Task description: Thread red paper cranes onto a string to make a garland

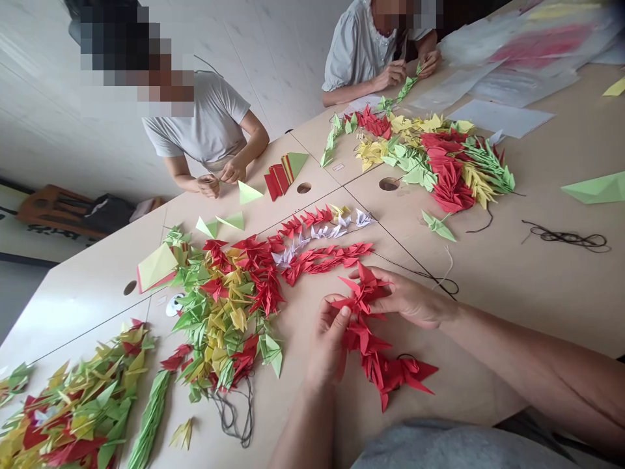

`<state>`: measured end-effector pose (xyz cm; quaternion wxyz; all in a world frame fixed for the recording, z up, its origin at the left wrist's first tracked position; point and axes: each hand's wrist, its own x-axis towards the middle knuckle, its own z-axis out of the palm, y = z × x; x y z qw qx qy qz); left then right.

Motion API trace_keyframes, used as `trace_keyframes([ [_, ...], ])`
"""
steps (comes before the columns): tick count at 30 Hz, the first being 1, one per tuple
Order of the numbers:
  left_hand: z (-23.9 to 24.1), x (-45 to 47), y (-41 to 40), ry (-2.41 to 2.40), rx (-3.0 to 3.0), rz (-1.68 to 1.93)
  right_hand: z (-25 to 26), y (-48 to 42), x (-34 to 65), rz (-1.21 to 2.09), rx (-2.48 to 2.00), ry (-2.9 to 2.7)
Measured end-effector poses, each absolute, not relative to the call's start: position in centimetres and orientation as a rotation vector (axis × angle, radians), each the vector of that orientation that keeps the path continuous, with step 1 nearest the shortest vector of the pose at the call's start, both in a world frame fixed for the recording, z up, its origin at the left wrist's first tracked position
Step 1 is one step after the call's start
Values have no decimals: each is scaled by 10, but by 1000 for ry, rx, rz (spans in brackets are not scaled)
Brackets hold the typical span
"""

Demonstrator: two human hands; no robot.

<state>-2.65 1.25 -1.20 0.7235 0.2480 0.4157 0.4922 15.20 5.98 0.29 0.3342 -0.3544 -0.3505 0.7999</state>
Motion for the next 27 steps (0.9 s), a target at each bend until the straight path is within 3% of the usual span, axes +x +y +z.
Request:
trace_keyframes([
  [27,-13,-30,13,868,456,969,0,66,153,1980,-901,-725],
])
